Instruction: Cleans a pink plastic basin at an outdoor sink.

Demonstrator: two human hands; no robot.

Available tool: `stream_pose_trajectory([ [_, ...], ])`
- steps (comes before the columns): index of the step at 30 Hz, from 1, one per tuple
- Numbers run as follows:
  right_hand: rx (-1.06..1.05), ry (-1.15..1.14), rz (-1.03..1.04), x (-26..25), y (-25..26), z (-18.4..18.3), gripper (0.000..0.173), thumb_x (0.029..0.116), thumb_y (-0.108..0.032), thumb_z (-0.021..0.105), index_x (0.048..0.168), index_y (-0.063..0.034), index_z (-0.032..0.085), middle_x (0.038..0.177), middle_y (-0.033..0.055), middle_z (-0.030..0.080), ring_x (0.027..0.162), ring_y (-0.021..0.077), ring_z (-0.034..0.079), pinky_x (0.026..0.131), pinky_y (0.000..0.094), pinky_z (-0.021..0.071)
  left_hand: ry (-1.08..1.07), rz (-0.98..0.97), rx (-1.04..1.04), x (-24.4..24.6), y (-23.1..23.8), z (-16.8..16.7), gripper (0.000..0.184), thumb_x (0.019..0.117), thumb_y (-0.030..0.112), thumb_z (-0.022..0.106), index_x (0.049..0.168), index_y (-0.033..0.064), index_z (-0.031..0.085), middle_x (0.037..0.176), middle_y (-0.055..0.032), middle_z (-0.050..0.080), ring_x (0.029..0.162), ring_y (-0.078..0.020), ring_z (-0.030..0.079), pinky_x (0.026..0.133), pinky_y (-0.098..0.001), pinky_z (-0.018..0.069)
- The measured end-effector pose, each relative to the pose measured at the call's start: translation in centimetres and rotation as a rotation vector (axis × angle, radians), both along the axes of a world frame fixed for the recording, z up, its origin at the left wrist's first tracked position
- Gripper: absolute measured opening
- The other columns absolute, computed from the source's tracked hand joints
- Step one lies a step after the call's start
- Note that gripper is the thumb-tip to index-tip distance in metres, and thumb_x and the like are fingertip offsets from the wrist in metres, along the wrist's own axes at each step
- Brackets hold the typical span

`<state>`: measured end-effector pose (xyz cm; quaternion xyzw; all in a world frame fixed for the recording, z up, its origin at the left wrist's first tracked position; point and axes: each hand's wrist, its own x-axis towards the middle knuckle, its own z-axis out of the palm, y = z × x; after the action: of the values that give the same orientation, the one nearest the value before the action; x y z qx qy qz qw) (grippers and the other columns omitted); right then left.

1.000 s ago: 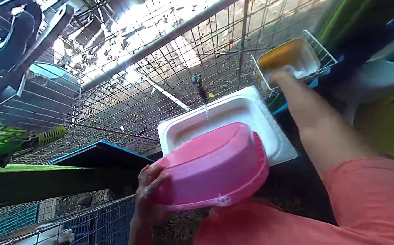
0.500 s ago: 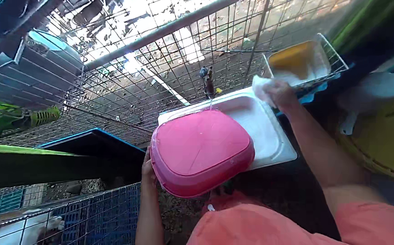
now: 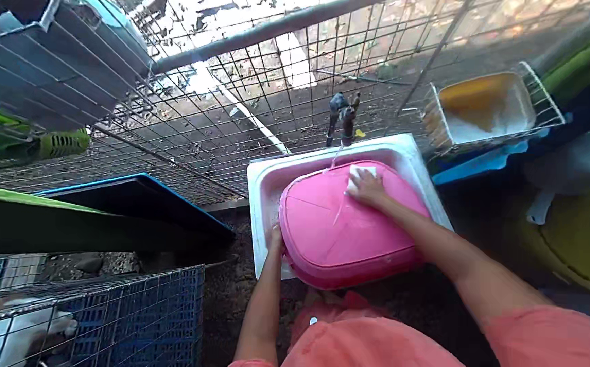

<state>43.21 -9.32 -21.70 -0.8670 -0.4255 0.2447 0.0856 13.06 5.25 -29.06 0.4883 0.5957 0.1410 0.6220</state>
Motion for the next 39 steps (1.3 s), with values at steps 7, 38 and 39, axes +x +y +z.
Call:
stream_pose_trajectory([
  [7, 0.171, -0.144, 0.0, -4.9, 12.6, -4.8, 0.059, 0.1021, -0.043, 0.056, 0.139, 0.0033, 0.058, 0.145, 0.0303, 0.053, 0.138, 0.0491, 0.047, 0.108, 0.0697, 0.0377, -0.099, -0.049, -0.043, 0.2, 2.8, -0.3, 0.039, 0.1117, 0.016, 0.035, 0.133, -0.0096, 0.055, 0.128, -0.0266, 0.061, 0.116, -0.0276, 0.06, 0.102, -0.0431, 0.0478],
  [38, -0.144, -0.193, -0.231, 1.8, -3.0, 0.2, 0.065, 0.1052, -0.043, 0.047, 0.154, -0.0006, 0.043, 0.158, 0.032, 0.037, 0.148, 0.0494, 0.034, 0.118, 0.0677, 0.0269, -0.005, -0.103, -0.027, 0.1, 3.5, -1.0, 0.037, 0.1105, 0.012, 0.039, 0.134, -0.0105, 0.056, 0.131, -0.0296, 0.061, 0.122, -0.0327, 0.059, 0.107, -0.0464, 0.0442],
  [39, -0.222, -0.168, -0.273, 1.4, -5.5, 1.2, 0.068, 0.1058, -0.044, 0.044, 0.156, 0.0013, 0.038, 0.159, 0.0345, 0.032, 0.148, 0.0509, 0.032, 0.118, 0.0665, 0.0279, 0.002, -0.095, -0.024, 0.2, 3.5, -0.8, 0.036, 0.1104, 0.012, 0.04, 0.133, -0.0106, 0.057, 0.13, -0.0295, 0.061, 0.121, -0.0324, 0.059, 0.106, -0.0464, 0.0445],
])
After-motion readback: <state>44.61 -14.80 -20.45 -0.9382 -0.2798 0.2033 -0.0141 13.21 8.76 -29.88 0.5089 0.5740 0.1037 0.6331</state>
